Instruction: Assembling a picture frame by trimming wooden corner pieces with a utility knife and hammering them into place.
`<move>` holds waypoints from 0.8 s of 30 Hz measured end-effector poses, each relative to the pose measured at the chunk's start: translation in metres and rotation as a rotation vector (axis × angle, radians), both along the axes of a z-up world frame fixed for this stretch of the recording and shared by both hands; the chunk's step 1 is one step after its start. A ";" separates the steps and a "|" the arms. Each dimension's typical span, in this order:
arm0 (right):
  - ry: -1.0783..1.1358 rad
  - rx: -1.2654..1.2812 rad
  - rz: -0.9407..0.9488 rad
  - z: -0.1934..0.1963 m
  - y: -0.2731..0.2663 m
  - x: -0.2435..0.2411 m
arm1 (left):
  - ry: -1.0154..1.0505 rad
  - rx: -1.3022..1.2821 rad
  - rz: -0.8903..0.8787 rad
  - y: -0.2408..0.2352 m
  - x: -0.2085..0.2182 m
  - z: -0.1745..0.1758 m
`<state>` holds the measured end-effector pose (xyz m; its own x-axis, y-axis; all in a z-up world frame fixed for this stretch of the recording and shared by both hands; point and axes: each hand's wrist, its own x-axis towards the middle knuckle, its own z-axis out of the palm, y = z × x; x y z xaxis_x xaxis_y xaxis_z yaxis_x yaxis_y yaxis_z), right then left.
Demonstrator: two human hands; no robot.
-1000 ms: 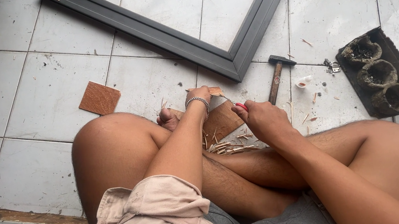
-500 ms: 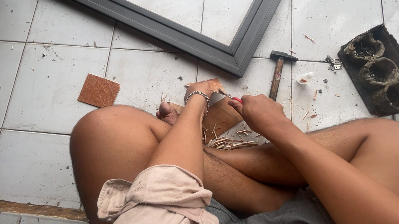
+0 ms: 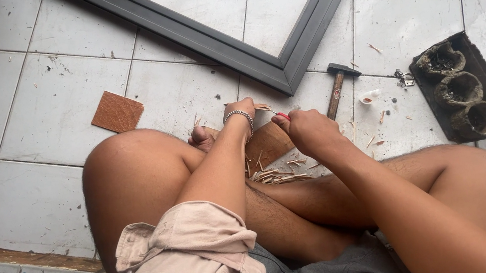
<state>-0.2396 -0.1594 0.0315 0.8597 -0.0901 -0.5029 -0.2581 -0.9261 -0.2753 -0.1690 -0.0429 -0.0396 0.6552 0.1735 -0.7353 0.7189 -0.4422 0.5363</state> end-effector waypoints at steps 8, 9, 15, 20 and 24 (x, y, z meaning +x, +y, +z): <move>-0.030 0.032 0.003 -0.017 0.002 0.008 | -0.012 -0.010 0.025 0.001 -0.001 -0.005; -0.029 0.033 0.002 -0.017 0.002 0.007 | -0.009 -0.019 0.035 0.000 -0.003 -0.003; -0.011 0.016 -0.008 -0.032 0.003 0.013 | -0.005 -0.047 0.056 -0.002 -0.010 0.011; -0.053 -0.008 0.006 -0.075 -0.003 0.035 | -0.037 -0.017 0.064 0.001 0.001 -0.005; 0.019 0.120 -0.033 -0.115 -0.026 0.043 | 0.005 0.043 -0.067 0.007 -0.010 0.014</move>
